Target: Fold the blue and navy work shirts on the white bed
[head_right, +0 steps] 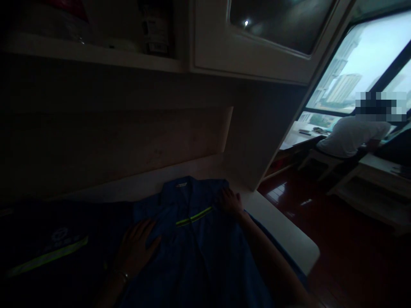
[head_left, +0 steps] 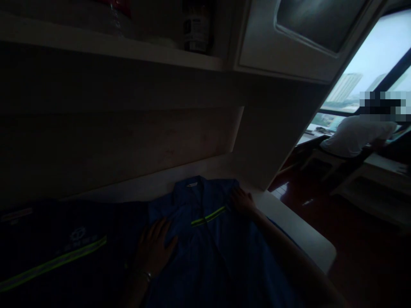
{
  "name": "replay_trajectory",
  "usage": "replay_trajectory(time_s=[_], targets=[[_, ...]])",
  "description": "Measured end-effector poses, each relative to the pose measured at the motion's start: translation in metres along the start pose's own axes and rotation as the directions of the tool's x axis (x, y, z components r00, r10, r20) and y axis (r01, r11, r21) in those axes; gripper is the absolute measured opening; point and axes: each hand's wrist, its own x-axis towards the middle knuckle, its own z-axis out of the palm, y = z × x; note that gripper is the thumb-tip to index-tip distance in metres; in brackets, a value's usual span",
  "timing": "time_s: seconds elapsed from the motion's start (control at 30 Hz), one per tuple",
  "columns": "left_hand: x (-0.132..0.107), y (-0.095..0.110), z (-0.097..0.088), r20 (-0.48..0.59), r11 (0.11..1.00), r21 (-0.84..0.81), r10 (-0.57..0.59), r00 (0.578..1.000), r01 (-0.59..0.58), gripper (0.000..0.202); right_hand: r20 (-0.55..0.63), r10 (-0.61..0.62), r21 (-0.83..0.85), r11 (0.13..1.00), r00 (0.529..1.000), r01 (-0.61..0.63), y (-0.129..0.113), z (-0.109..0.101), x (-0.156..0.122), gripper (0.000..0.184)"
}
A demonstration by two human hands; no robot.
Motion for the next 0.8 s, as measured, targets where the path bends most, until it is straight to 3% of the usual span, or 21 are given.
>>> replay_trajectory(time_s=[0.07, 0.13, 0.23, 0.3, 0.5, 0.67, 0.8], targets=[[0.000, -0.001, 0.002, -0.009, 1.000, -0.003, 0.007, 1.000, -0.007, 0.056, 0.029, -0.008, -0.078, 0.997, 1.000, 0.010, -0.004, 0.009, 0.001, 0.051], [0.000, -0.002, 0.003, -0.009, 1.000, -0.009, 0.009, 1.000, -0.010, 0.056, -0.017, 0.026, -0.050, 0.998, 1.000, -0.027, -0.004, 0.009, 0.005, 0.050], [-0.002, -0.002, 0.003, -0.013, 1.000, -0.005, -0.001, 1.000, 0.001, 0.055, -0.080, 0.138, 0.041, 0.990, 0.987, -0.136, 0.007, -0.003, 0.015, 0.053], [-0.002, -0.002, 0.003, -0.019, 1.000, 0.002, -0.003, 1.000, 0.003, 0.054, -0.046, 0.181, 0.063, 0.982, 0.982, -0.178, 0.021, -0.012, 0.018, 0.051], [-0.001, -0.003, 0.004, -0.021, 1.000, 0.001, 0.011, 1.000, -0.011, 0.054, 0.110, 0.037, 0.091, 0.995, 0.993, -0.048, 0.051, -0.021, 0.002, 0.046], [0.000, -0.002, 0.007, -0.022, 1.000, -0.007, -0.018, 1.000, 0.018, 0.054, 0.091, -0.042, 0.042, 0.998, 0.995, 0.038, 0.042, -0.027, -0.008, 0.033], [0.000, -0.002, 0.007, -0.027, 1.000, -0.007, -0.017, 0.999, 0.017, 0.052, -0.062, 0.106, -0.028, 0.994, 0.992, -0.108, 0.024, -0.028, 0.000, 0.039]])
